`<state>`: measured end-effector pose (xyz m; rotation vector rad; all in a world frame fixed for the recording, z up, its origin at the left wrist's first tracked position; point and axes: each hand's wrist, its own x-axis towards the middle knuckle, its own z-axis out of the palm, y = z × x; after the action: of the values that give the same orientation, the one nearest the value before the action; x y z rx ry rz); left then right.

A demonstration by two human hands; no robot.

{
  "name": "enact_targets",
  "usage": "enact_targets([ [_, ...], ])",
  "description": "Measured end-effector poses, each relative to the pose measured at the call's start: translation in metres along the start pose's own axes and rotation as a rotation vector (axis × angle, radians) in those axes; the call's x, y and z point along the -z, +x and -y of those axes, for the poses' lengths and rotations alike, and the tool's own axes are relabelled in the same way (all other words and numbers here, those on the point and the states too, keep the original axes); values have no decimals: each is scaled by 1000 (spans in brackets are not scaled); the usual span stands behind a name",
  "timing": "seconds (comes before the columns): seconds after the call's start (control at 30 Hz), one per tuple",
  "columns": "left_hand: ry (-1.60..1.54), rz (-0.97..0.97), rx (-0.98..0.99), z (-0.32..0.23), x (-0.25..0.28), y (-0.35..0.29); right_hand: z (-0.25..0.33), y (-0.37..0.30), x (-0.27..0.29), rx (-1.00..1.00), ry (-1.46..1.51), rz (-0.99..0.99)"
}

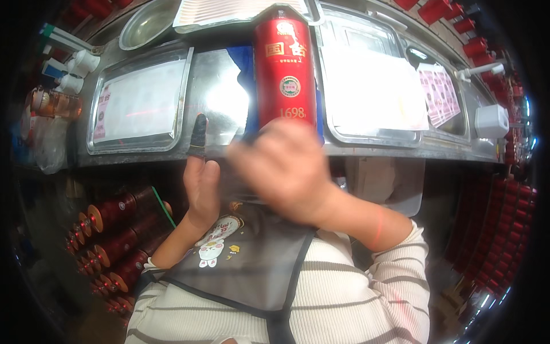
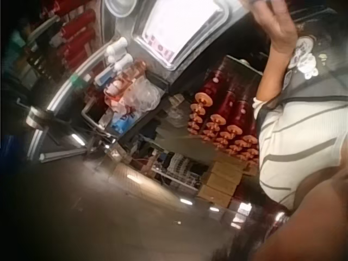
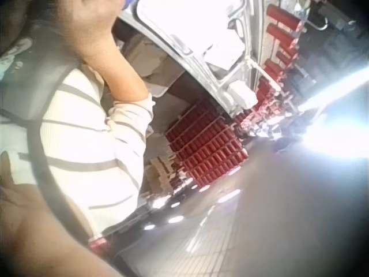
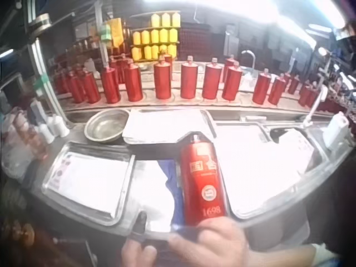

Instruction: The person applies circular labels to the necks and bodies of red cylindrical bottles. They peel labels from a sheet, align and smooth them onto the bottle surfaces, and rotate the bottles to ensure adhesion. The person handles multiple bottles and label sheets at a stainless steel workstation.

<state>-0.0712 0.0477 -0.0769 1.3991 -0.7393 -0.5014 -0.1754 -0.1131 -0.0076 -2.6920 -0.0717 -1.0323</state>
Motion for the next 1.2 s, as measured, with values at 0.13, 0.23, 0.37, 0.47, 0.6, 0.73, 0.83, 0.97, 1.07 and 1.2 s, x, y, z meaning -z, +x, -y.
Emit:
enact_targets([
  [0.13, 121, 84, -91, 2, -15, 12, 9, -21, 29, -75, 19, 55],
  [0.23, -160, 132, 113, -4, -42, 31, 12, -20, 25, -774, 333, -212],
  [0.37, 176, 27, -31, -1, -64, 43, -27, -74, 23, -1198, 566, -428],
  [0.47, -111, 27, 118, -5, -66, 41, -38, -66, 31, -1144, 657, -463],
  [0.6, -175, 41, 236, -7, -60, 40, -30, -28, 20, -978, 586, -396],
  [0.73, -25, 37, 164, -4, -52, 41, -62, -58, 21, -1141, 568, -414],
  [0.83, 257, 75, 13, -14, -45, 45, -40, -53, 21, -1022, 533, -371],
  [0.97, 187, 71, 131, -22, -27, 52, -71, -69, 23, -1111, 549, -381],
  [1.07, 7, -21, 270, -18, -9, 67, -47, -55, 25, -899, 555, -272],
  [1.2, -11, -205, 180, -10, 24, 99, -93, -63, 26, -1158, 565, -342],
])
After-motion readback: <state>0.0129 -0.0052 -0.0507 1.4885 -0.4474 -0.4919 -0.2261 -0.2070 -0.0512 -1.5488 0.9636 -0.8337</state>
